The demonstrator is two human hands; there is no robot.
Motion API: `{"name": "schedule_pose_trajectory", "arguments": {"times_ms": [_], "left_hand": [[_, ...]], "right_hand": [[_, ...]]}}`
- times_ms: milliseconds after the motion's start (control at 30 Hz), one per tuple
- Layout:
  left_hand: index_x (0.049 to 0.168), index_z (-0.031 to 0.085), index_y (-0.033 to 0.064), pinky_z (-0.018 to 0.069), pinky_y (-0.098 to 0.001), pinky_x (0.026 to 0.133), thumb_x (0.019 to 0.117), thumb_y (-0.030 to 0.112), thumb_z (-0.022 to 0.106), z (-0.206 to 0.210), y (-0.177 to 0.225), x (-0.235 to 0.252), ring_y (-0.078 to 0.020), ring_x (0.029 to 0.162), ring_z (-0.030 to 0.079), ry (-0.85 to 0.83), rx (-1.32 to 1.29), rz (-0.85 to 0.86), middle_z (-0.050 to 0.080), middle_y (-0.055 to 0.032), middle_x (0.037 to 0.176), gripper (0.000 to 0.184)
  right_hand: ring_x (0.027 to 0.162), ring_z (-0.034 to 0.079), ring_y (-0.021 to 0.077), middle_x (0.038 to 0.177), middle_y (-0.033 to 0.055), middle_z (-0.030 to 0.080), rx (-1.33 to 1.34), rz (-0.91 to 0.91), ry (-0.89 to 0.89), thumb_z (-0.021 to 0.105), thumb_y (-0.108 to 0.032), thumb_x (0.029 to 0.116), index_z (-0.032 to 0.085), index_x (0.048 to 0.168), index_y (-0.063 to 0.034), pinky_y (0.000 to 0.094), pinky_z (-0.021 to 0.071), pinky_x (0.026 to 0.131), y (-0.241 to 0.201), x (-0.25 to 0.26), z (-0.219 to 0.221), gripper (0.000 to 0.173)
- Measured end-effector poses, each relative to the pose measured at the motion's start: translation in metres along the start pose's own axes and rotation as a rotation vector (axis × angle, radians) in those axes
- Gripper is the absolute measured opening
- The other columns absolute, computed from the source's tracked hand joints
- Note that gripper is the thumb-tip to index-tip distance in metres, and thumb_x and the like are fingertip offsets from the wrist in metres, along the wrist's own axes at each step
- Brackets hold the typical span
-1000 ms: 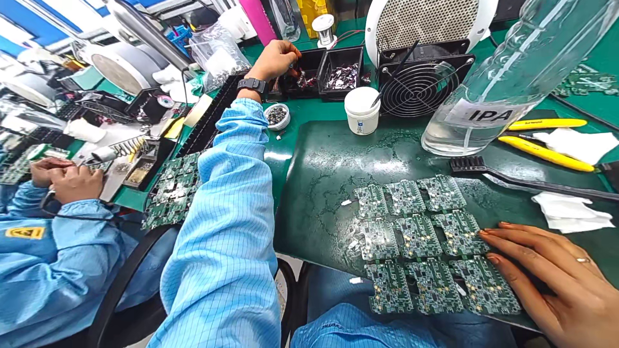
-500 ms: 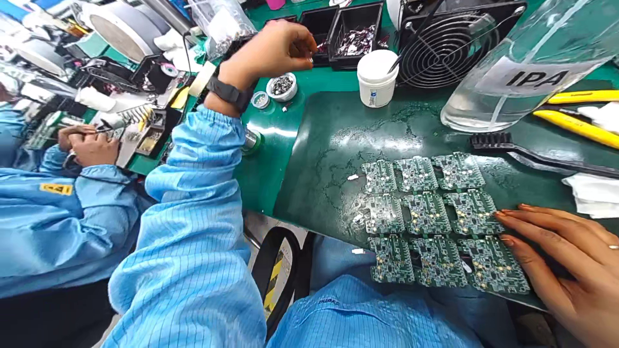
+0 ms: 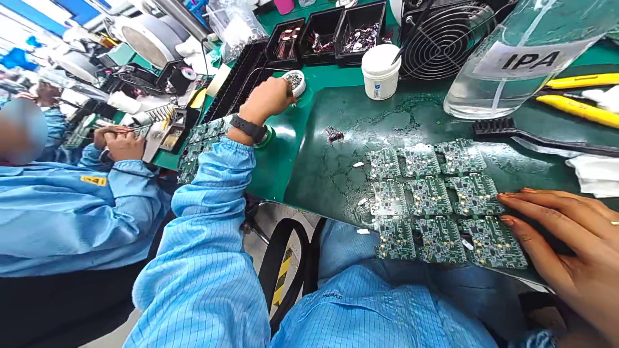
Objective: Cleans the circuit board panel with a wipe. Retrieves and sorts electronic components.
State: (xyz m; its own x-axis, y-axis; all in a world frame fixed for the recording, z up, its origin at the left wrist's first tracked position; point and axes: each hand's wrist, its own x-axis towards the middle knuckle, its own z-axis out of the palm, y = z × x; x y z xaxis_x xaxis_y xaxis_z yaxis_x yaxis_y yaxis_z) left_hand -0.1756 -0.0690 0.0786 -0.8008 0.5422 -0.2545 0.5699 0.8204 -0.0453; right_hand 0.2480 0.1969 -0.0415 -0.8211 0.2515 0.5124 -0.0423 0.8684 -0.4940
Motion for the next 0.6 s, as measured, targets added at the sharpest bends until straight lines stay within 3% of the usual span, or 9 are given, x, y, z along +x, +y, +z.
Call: {"name": "schedule_pose_trajectory", "arguments": {"times_ms": [100, 233, 400, 600], "left_hand": [[0.113, 0.072, -0.0022, 0.0439, -0.0758, 0.092, 0.1025, 0.024, 0.061, 0.015, -0.003, 0.004, -0.0536, 0.112, 0.062, 0.022, -0.032, -0.082, 0.068, -0.0319, 0.115, 0.03], [0.113, 0.073, -0.0006, 0.0444, -0.0743, 0.093, 0.0989, 0.02, 0.066, 0.02, 0.0, 0.003, -0.0517, 0.114, 0.063, 0.052, -0.069, -0.102, 0.068, -0.0295, 0.115, 0.026], [0.107, 0.072, -0.0013, 0.0464, -0.0724, 0.088, 0.0952, 0.019, 0.071, 0.012, 0.005, -0.014, -0.0471, 0.102, 0.066, 0.102, -0.156, -0.032, 0.07, -0.0254, 0.105, 0.024], [0.103, 0.068, -0.0036, 0.0549, -0.0465, 0.076, 0.0931, 0.014, 0.073, 0.013, 0.033, -0.071, -0.0239, 0.076, 0.067, 0.182, -0.432, 0.127, 0.07, -0.0157, 0.091, 0.021]], "right_hand": [[0.114, 0.065, 0.0378, 0.112, 0.022, 0.073, 0.002, -0.003, 0.005, 0.053, -0.032, 0.1048, 0.075, 0.112, -0.0028, 0.0489, 0.0445, 0.102, 0.0, 0.0, 0.001, 0.038], [0.114, 0.065, 0.0384, 0.112, 0.0232, 0.072, 0.005, 0.001, -0.004, 0.054, -0.032, 0.1045, 0.075, 0.113, -0.0021, 0.0495, 0.0443, 0.102, 0.0, 0.0, 0.0, 0.038], [0.113, 0.065, 0.0394, 0.112, 0.0246, 0.072, 0.009, 0.013, -0.013, 0.053, -0.031, 0.1049, 0.075, 0.114, -0.0016, 0.0512, 0.0448, 0.102, -0.001, 0.0, -0.001, 0.038], [0.114, 0.065, 0.0391, 0.114, 0.0244, 0.072, 0.015, 0.037, -0.02, 0.054, -0.032, 0.1048, 0.075, 0.115, -0.0019, 0.0511, 0.0448, 0.102, -0.001, -0.002, -0.001, 0.038]]}}
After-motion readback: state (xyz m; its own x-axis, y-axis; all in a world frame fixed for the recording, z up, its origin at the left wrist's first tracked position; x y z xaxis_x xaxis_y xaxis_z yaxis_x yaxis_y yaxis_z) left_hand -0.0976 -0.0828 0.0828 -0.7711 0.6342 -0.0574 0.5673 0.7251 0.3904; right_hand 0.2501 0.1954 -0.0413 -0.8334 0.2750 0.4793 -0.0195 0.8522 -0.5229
